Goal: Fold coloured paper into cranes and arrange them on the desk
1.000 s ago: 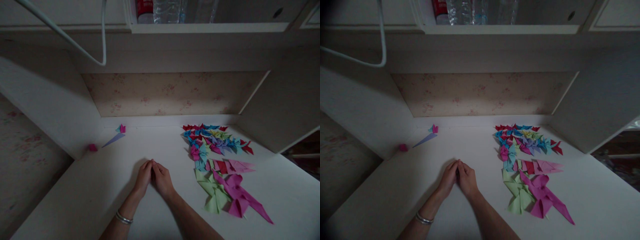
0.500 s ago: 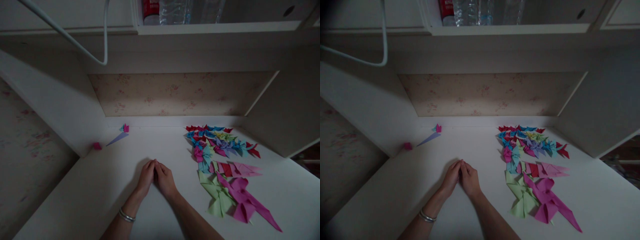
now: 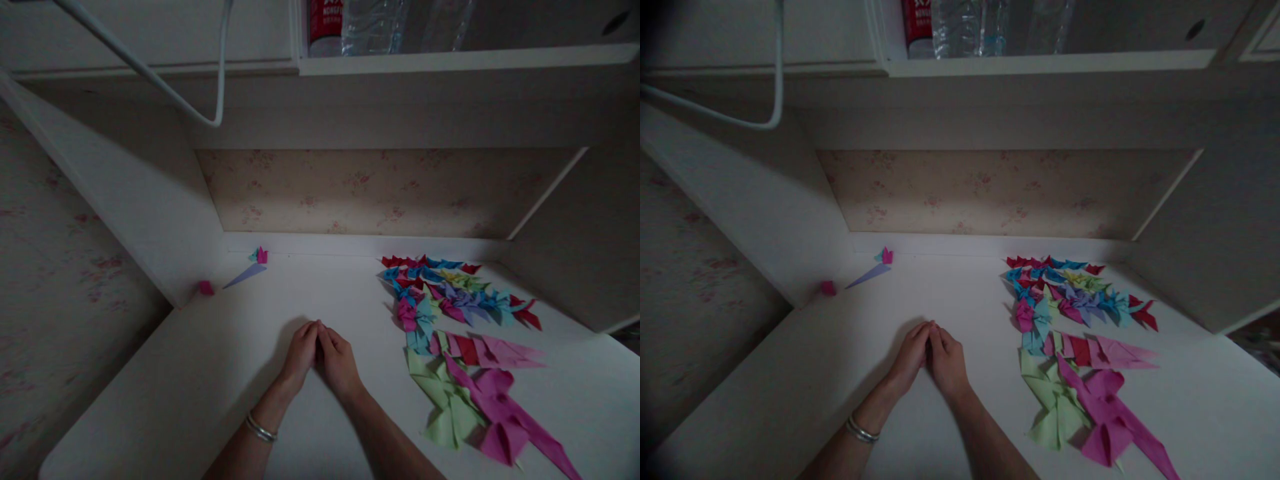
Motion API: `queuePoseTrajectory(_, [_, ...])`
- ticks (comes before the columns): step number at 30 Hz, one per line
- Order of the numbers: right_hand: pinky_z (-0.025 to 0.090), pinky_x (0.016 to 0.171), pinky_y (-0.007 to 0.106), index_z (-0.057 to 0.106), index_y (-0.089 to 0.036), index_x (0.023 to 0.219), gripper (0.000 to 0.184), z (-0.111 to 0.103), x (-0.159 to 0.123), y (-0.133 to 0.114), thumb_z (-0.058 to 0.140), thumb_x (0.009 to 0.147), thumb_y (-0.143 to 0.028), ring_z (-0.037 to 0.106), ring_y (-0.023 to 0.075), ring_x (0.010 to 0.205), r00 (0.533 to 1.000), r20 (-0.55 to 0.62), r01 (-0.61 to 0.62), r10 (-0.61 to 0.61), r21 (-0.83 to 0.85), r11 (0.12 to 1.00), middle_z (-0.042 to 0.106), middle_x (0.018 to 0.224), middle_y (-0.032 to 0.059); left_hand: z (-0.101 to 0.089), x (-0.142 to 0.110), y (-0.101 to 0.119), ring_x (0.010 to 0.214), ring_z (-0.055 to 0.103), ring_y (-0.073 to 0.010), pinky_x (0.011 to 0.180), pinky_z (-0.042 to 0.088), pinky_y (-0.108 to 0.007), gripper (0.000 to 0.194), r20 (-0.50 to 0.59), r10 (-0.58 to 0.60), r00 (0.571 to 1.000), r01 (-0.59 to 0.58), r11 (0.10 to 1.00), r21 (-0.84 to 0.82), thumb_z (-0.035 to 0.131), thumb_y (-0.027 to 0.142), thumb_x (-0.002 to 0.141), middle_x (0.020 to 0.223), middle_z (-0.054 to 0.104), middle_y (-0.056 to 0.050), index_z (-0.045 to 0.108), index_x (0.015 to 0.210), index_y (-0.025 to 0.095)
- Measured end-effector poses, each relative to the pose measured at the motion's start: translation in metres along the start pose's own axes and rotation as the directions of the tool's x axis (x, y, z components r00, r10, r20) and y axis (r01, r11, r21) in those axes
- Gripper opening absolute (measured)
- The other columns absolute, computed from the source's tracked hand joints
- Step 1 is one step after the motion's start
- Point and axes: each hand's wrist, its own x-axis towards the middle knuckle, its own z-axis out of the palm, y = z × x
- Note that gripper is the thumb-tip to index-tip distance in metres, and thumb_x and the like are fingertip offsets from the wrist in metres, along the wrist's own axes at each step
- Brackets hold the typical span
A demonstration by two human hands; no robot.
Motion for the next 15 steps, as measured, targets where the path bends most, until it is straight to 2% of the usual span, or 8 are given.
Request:
queuePoseTrajectory(8, [0.04,0.057,0.025,0.066,-0.019,0.078,0.047,0.0017,0.0002,0.0001,0.047,0.082,-0.062,0.052,0.0165,0.066,1.0,-0.014,-0.014,0.014,-0.003,1.0,0.059,0.066,0.0016,-0.0014,0.0019,-0.0034,0.064,0.053,-0.0145,0.057,0.041,-0.024,0.029,0.042,0.004,0.999,-0.002,0.999,-0.042,0.056,0.042,0.076,0.067,0.061,-0.002,0.061,0.072,0.014])
queuePoseTrajectory(15, [0.039,0.052,0.025,0.066,-0.019,0.079,0.044,0.0027,-0.0007,0.0058,0.048,0.084,-0.058,0.05,0.0148,0.059,1.0,0.0,-0.017,0.017,-0.003,1.0,0.059,0.063,0.0006,-0.0016,0.0011,-0.0037,0.053,0.045,-0.0105,0.047,0.033,-0.021,0.033,0.048,-0.026,0.999,0.028,0.999,-0.037,0.055,0.047,0.078,0.061,0.053,0.002,0.057,0.071,0.016])
